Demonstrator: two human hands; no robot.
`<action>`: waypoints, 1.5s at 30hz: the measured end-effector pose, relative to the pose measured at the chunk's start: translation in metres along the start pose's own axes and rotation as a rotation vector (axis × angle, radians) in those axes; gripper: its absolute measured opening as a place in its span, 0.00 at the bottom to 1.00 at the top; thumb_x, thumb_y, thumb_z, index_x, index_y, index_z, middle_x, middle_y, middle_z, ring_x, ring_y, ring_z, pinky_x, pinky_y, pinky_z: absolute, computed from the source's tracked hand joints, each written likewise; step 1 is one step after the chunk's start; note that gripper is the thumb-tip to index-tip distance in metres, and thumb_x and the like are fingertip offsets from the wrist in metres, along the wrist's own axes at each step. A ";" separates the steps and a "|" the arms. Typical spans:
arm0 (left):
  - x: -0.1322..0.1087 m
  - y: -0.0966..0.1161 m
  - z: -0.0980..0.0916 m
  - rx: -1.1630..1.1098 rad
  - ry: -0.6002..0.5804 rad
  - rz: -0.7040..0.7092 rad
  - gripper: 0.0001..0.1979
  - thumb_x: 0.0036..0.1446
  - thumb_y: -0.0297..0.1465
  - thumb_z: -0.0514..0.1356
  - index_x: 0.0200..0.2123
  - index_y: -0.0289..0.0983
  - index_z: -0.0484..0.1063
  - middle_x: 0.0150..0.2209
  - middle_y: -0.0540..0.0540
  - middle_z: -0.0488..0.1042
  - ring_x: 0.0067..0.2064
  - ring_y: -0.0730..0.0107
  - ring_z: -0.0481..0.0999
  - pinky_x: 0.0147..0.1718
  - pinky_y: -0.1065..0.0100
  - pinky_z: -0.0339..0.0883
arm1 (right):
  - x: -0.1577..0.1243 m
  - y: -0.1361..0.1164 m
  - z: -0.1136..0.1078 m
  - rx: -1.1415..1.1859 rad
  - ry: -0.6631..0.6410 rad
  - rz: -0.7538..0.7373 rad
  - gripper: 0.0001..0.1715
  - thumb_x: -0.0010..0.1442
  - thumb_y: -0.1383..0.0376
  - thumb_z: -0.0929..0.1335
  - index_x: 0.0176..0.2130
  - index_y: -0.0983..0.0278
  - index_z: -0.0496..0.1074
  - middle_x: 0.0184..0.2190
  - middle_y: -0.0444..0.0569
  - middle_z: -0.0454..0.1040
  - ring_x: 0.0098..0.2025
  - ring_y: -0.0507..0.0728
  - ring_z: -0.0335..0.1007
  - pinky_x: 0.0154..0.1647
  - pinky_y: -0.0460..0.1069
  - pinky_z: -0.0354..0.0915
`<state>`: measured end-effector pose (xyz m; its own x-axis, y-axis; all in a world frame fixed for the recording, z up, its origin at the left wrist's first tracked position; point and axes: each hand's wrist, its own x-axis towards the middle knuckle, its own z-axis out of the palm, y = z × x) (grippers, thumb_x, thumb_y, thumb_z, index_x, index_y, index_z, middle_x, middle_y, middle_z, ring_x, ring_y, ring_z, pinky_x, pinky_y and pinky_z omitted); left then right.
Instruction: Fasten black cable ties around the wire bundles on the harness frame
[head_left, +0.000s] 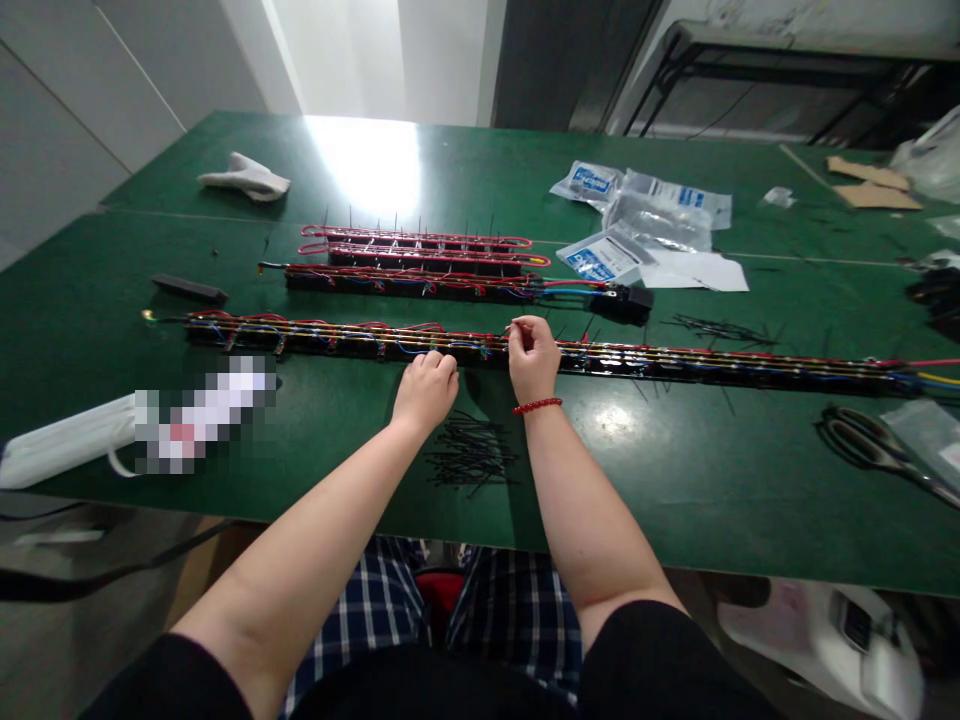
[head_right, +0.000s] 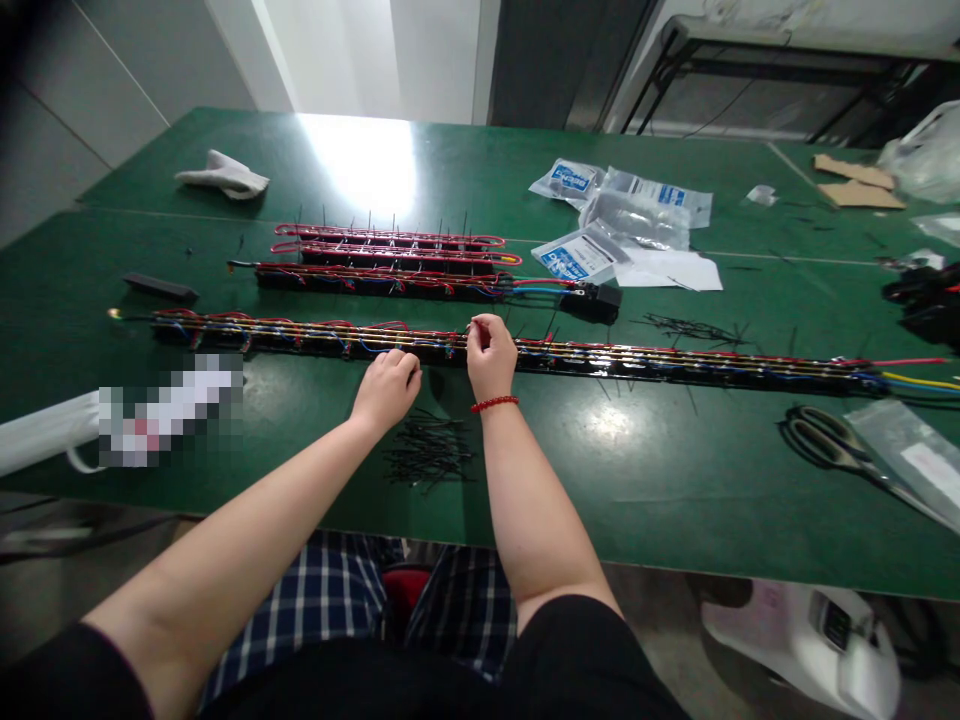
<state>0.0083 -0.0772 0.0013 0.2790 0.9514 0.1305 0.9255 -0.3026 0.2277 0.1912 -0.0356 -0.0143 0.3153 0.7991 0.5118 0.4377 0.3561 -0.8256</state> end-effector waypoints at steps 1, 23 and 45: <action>0.000 0.000 0.000 0.001 0.000 0.001 0.07 0.67 0.32 0.52 0.42 0.40 0.70 0.43 0.42 0.72 0.48 0.57 0.69 0.48 0.59 0.65 | 0.000 0.000 0.000 0.007 0.010 -0.001 0.07 0.64 0.60 0.65 0.40 0.60 0.69 0.34 0.46 0.75 0.35 0.54 0.72 0.40 0.51 0.68; 0.001 -0.001 0.002 0.006 0.011 0.002 0.07 0.66 0.32 0.52 0.41 0.40 0.69 0.43 0.43 0.72 0.47 0.58 0.69 0.46 0.59 0.65 | 0.000 -0.001 0.000 -0.063 0.022 -0.028 0.08 0.65 0.59 0.65 0.38 0.59 0.70 0.32 0.45 0.72 0.32 0.53 0.68 0.37 0.50 0.66; 0.000 -0.001 0.000 0.008 0.013 0.006 0.08 0.67 0.33 0.52 0.41 0.40 0.69 0.42 0.42 0.72 0.46 0.57 0.69 0.46 0.59 0.64 | 0.000 -0.004 0.001 -0.015 0.046 -0.030 0.06 0.65 0.60 0.65 0.39 0.59 0.69 0.35 0.45 0.76 0.36 0.54 0.73 0.42 0.51 0.69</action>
<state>0.0078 -0.0767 0.0011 0.2813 0.9487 0.1442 0.9258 -0.3078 0.2192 0.1889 -0.0365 -0.0113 0.3398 0.7651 0.5470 0.4604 0.3719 -0.8061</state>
